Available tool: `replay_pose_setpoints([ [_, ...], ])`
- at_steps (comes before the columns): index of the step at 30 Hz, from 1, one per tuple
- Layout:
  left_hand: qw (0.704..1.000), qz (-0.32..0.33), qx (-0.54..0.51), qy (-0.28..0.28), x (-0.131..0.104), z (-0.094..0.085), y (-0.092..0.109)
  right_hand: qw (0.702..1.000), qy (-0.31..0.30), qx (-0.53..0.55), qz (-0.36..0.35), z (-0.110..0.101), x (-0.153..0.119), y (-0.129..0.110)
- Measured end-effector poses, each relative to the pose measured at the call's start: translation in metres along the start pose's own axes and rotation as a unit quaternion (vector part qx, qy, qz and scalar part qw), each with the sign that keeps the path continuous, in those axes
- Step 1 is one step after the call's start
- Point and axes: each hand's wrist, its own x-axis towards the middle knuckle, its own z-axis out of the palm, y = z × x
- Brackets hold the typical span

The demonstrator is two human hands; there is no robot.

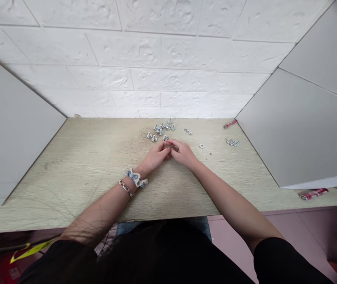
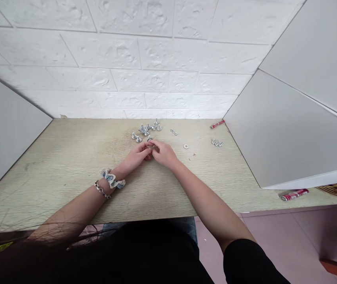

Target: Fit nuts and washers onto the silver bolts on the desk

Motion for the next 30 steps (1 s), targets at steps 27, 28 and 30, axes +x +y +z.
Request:
replay_pose_setpoints([
  [27, 0.999, 0.017, 0.033, -0.008, 0.003, -0.004, -0.005, 0.996, -0.075, -0.035, -0.019, -0.007, -0.002, -0.007],
  [28, 0.999, 0.016, 0.035, -0.013, 0.003, -0.004, -0.006, 0.996, -0.077, -0.048, -0.027, -0.008, -0.002, -0.008],
  [30, 0.999, 0.013, 0.04, -0.018, 0.004, -0.005, -0.008, 0.993, -0.07, -0.085, -0.045, -0.011, -0.001, -0.008],
])
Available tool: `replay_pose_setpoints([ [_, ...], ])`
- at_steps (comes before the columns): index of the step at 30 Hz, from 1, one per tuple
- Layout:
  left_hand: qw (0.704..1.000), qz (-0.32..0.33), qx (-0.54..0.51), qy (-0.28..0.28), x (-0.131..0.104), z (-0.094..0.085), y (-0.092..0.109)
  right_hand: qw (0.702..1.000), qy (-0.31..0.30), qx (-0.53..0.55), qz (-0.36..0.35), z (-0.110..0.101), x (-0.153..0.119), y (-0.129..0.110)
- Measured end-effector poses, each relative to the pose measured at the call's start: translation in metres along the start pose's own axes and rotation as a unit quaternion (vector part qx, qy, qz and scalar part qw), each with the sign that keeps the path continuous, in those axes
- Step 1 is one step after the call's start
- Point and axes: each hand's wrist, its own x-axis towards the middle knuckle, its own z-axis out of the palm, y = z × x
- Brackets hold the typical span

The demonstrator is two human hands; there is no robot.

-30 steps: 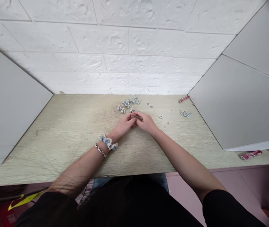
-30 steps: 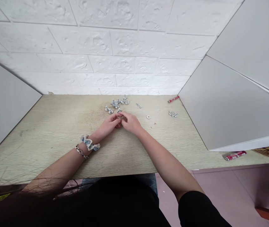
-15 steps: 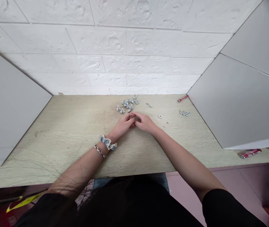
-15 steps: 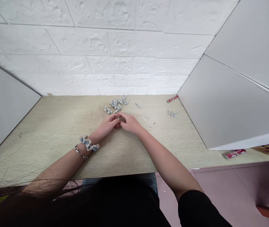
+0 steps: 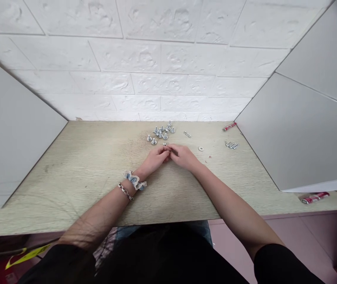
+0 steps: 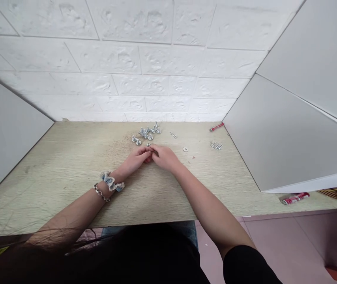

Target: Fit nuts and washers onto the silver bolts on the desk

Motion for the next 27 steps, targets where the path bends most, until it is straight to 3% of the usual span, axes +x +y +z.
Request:
replay_pose_setpoints([
  [2, 1.0, -0.009, 0.007, 0.009, -0.001, 0.0, 0.0, 0.998, 0.031, -0.053, -0.005, -0.006, 0.001, 0.003],
  [6, 0.999, -0.03, 0.021, 0.03, -0.005, 0.001, 0.004, 0.974, 0.153, -0.161, 0.037, -0.031, 0.003, 0.02],
  [11, 0.999, -0.037, 0.027, 0.027, -0.009, 0.002, 0.01, 0.901, 0.294, -0.253, 0.193, -0.074, -0.01, 0.056],
  [15, 0.998, -0.044, 0.045, 0.015, -0.009, 0.001, 0.012, 0.826, 0.279, -0.3, 0.388, -0.096, -0.025, 0.074],
  [17, 0.997, -0.047, 0.056, 0.009, -0.01, 0.0, 0.014, 0.805, 0.255, -0.304, 0.441, -0.101, -0.029, 0.077],
  [21, 0.996, -0.045, 0.073, 0.006, -0.01, 0.0, 0.015, 0.805, 0.2, -0.284, 0.481, -0.106, -0.03, 0.075],
  [27, 0.997, -0.043, 0.071, 0.001, -0.009, 0.0, 0.013, 0.809, 0.169, -0.266, 0.497, -0.113, -0.03, 0.078],
])
